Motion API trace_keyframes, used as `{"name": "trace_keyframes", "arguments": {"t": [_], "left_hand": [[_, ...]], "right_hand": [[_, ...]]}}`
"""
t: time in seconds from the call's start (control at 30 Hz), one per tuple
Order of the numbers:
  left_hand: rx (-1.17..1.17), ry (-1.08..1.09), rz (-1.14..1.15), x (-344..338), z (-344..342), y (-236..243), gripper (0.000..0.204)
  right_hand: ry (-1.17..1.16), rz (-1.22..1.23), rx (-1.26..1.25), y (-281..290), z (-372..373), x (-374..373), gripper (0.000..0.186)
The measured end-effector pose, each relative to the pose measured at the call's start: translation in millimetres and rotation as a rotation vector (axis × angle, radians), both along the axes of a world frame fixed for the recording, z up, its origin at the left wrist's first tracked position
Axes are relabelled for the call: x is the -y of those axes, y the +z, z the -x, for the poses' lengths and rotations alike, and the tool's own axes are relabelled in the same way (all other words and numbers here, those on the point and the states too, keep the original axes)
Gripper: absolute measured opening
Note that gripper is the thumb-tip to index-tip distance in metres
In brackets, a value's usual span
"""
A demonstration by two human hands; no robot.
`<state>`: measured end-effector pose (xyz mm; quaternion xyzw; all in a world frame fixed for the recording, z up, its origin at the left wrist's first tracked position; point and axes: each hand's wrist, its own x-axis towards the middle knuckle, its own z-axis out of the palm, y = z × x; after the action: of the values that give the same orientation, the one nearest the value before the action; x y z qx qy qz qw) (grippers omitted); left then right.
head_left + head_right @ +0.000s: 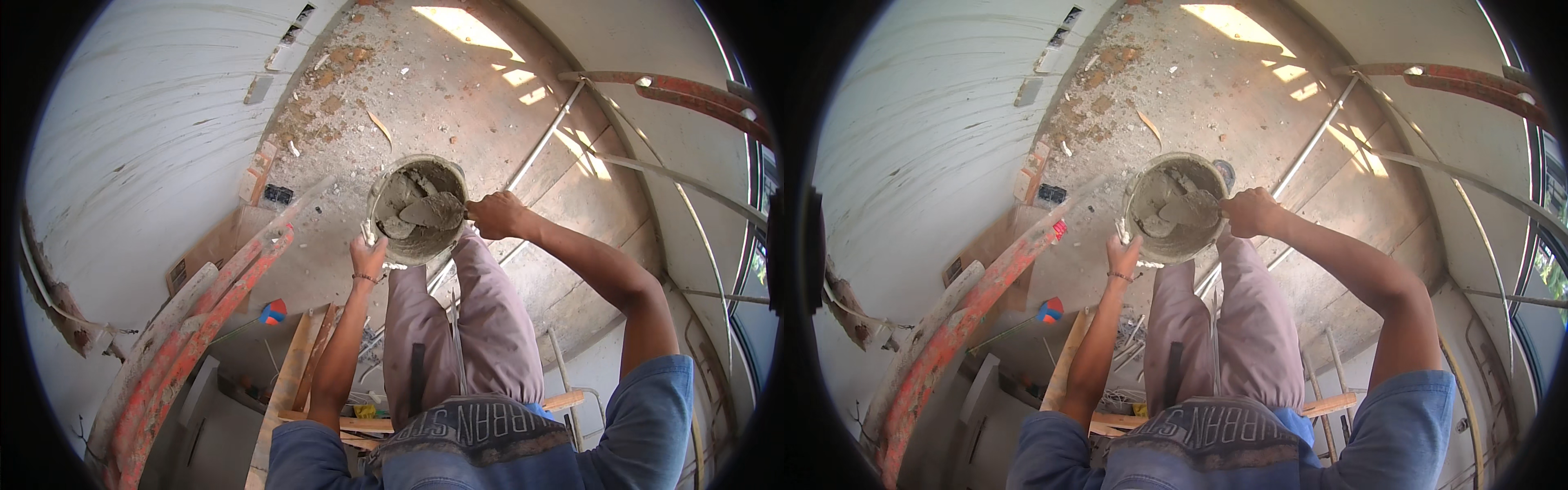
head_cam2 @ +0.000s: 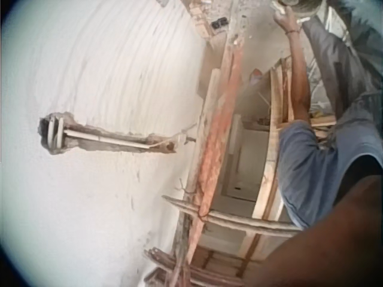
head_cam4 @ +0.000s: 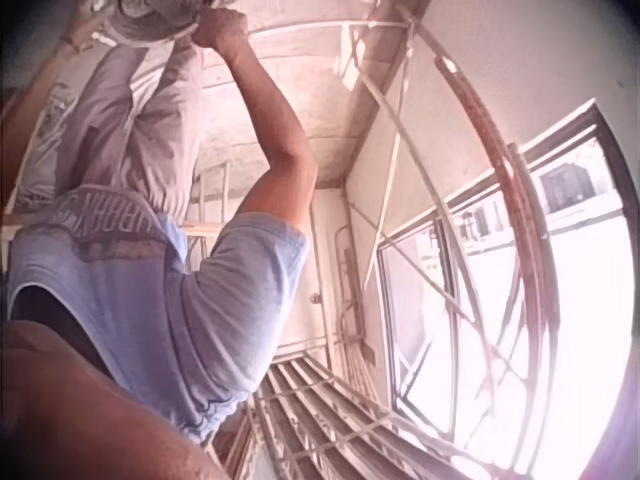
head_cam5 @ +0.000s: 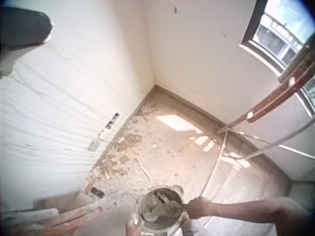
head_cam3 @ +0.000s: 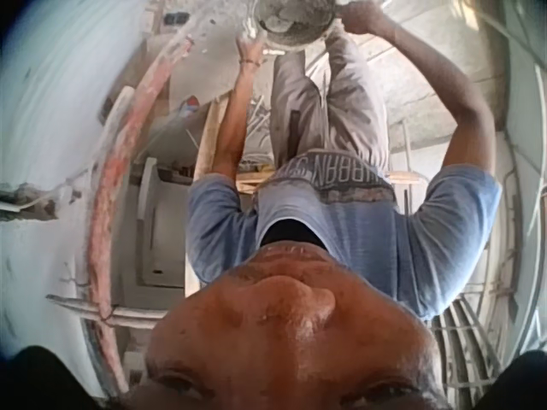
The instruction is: The person applies plaster to a wall using a trowel after pouring water from a cup into a bucket containing the mixture.
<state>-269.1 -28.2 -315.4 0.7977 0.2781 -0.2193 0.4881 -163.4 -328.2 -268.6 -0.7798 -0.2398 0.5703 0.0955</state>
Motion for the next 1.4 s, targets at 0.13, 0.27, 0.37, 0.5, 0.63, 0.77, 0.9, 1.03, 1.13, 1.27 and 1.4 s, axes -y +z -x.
{"name": "trace_keyframes", "arguments": {"t": [0.13,0.27,0.37,0.5,0.63,0.77,0.9,1.03,1.13,1.27,1.4], "left_hand": [[0.073,0.144,0.068,3,-5,4,0.019],[0.088,-0.079,-0.129,6,-35,39,0.020],[0.178,-0.108,-0.155,1,-51,56,0.021],[0.170,0.025,-0.038,-21,-57,47,0.008],[0.199,0.289,0.152,-9,-72,79,0.016],[0.192,0.542,0.173,13,-86,59,0.015],[0.176,0.636,0.186,28,-109,65,0.014],[0.145,0.792,0.232,48,-127,79,0.014],[0.119,0.861,0.217,55,-142,97,0.019],[0.093,0.911,0.231,57,-167,121,0.024],[0.151,1.009,0.244,62,-185,145,0.025]], "right_hand": [[-0.058,-0.081,0.119,7,17,-40,0.038],[-0.185,-0.193,0.084,27,13,-50,0.035],[-0.355,-0.258,0.103,33,14,-31,0.035],[-0.429,-0.323,0.224,22,-2,1,0.040],[-0.411,-0.325,0.378,50,-36,20,0.033],[-0.359,-0.285,0.489,64,-76,33,0.023],[-0.258,-0.383,0.495,78,-117,37,0.021],[-0.140,-0.417,0.488,88,-170,20,0.023],[0.039,-0.399,0.520,88,-213,9,0.025],[0.070,-0.522,0.569,112,-270,3,0.025],[0.150,-0.518,0.639,150,-316,-10,0.025]]}}
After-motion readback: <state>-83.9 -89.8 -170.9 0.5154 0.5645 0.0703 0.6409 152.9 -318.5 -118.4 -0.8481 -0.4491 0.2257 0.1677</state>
